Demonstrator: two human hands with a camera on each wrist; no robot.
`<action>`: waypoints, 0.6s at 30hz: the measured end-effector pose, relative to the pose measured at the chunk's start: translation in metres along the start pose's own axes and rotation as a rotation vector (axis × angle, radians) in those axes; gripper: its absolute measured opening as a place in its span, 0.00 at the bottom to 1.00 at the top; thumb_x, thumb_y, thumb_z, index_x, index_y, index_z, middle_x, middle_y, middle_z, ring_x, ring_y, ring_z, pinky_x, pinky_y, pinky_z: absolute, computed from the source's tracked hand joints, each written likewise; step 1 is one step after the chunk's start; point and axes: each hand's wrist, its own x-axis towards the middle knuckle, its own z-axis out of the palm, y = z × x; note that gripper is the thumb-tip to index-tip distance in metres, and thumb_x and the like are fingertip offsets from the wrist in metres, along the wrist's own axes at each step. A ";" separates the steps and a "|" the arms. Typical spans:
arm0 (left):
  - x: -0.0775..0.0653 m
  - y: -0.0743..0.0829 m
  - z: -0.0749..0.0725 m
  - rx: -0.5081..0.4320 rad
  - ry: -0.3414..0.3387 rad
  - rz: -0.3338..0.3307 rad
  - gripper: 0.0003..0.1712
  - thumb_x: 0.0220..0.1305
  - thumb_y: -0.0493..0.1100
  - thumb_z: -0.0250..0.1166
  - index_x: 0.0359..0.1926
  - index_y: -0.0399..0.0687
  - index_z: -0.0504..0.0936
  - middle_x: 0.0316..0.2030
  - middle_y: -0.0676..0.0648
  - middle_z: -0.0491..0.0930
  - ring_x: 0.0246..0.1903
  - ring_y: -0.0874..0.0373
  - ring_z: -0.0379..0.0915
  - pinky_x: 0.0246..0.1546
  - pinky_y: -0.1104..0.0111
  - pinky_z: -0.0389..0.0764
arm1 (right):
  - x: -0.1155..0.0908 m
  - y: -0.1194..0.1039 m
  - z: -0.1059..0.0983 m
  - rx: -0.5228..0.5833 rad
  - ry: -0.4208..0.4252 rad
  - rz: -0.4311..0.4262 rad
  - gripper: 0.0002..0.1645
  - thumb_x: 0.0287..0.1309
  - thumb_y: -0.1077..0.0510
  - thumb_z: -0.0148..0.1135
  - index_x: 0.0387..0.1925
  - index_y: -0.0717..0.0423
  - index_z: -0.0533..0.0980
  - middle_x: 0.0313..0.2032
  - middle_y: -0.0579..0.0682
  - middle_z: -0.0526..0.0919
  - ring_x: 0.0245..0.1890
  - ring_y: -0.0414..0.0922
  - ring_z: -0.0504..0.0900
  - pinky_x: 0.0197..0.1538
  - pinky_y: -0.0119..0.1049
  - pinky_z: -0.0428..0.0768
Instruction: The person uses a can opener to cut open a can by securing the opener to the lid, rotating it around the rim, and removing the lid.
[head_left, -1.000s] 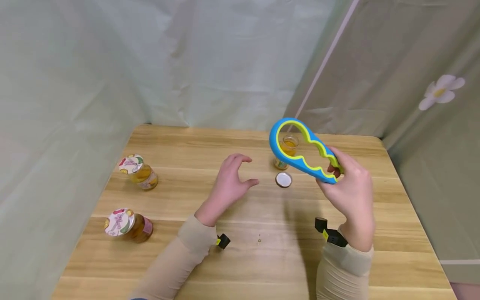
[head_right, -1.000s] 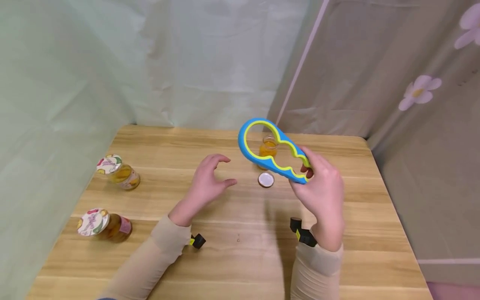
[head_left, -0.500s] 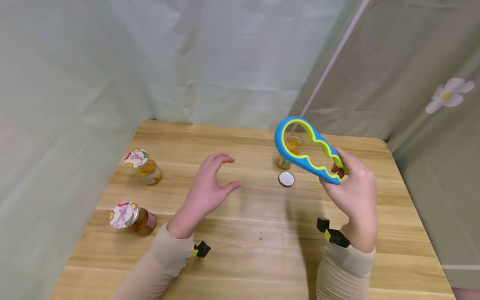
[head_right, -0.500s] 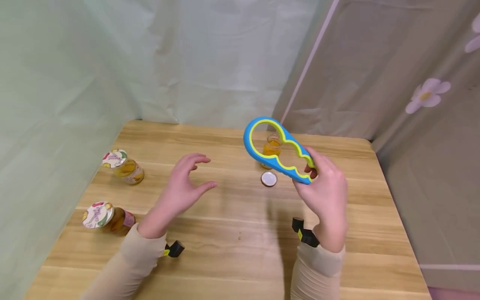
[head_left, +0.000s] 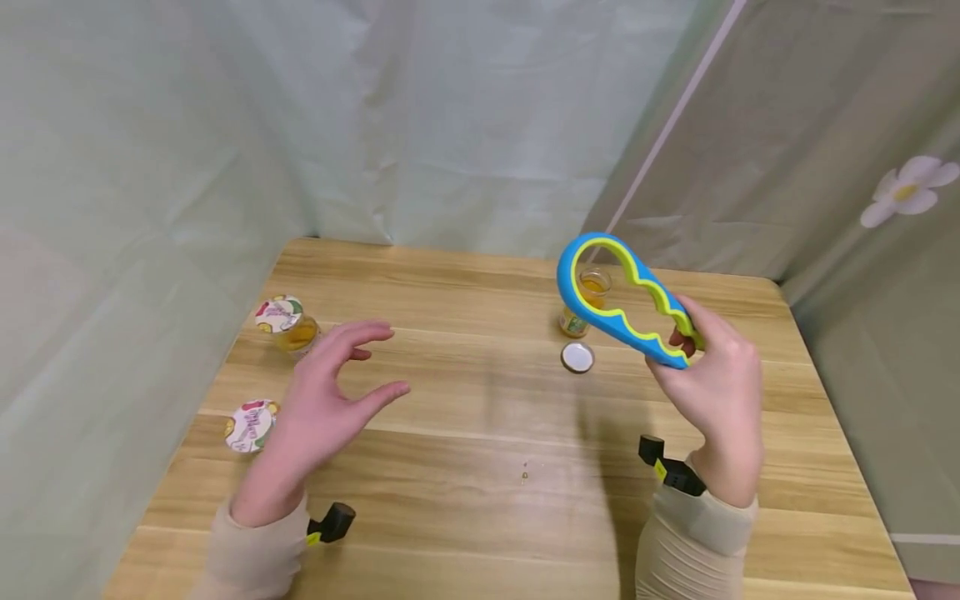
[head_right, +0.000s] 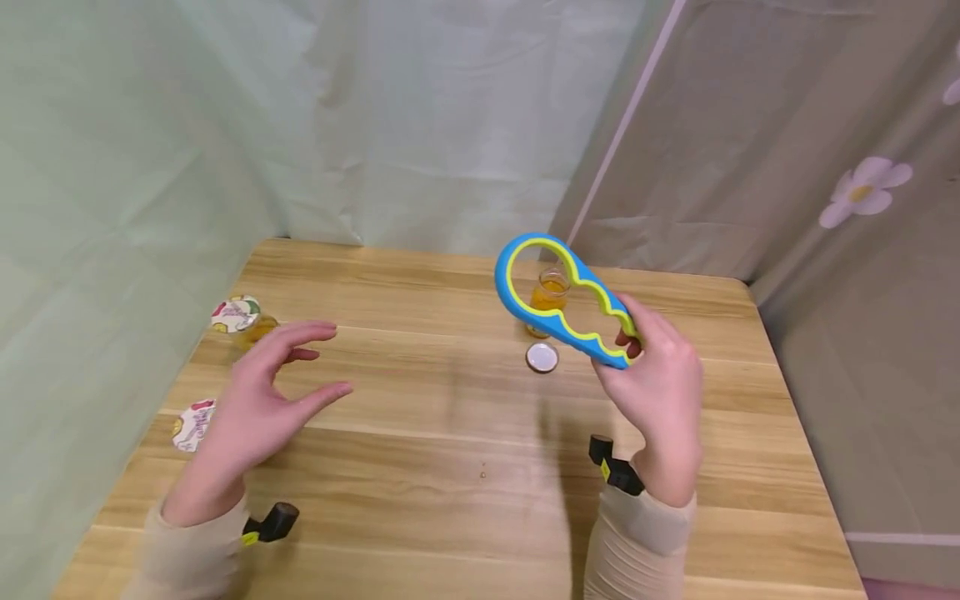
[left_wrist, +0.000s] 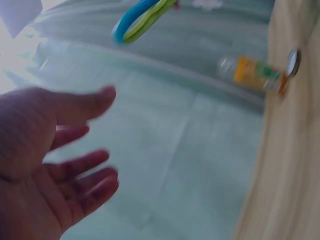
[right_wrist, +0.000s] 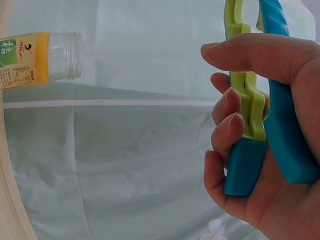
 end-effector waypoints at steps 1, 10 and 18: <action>-0.003 -0.002 -0.009 0.000 -0.002 0.000 0.38 0.43 0.38 0.82 0.59 0.55 0.78 0.56 0.52 0.78 0.52 0.58 0.72 0.50 0.66 0.75 | 0.000 0.000 0.000 -0.003 -0.003 0.000 0.32 0.40 0.64 0.73 0.54 0.54 0.80 0.26 0.49 0.79 0.27 0.42 0.72 0.30 0.43 0.71; -0.028 -0.022 -0.090 -0.169 -0.161 0.036 0.47 0.31 0.16 0.75 0.60 0.31 0.74 0.57 0.34 0.74 0.52 0.57 0.71 0.53 0.76 0.68 | 0.001 -0.003 0.008 0.001 -0.029 -0.029 0.31 0.41 0.63 0.72 0.53 0.52 0.80 0.26 0.46 0.78 0.27 0.41 0.71 0.28 0.41 0.69; -0.071 -0.088 -0.135 -0.661 -0.294 0.083 0.53 0.34 0.16 0.71 0.64 0.13 0.56 0.66 0.23 0.59 0.63 0.44 0.61 0.61 0.71 0.65 | 0.004 -0.010 0.015 -0.001 -0.061 -0.051 0.32 0.41 0.62 0.72 0.54 0.50 0.80 0.26 0.45 0.78 0.26 0.40 0.71 0.27 0.42 0.69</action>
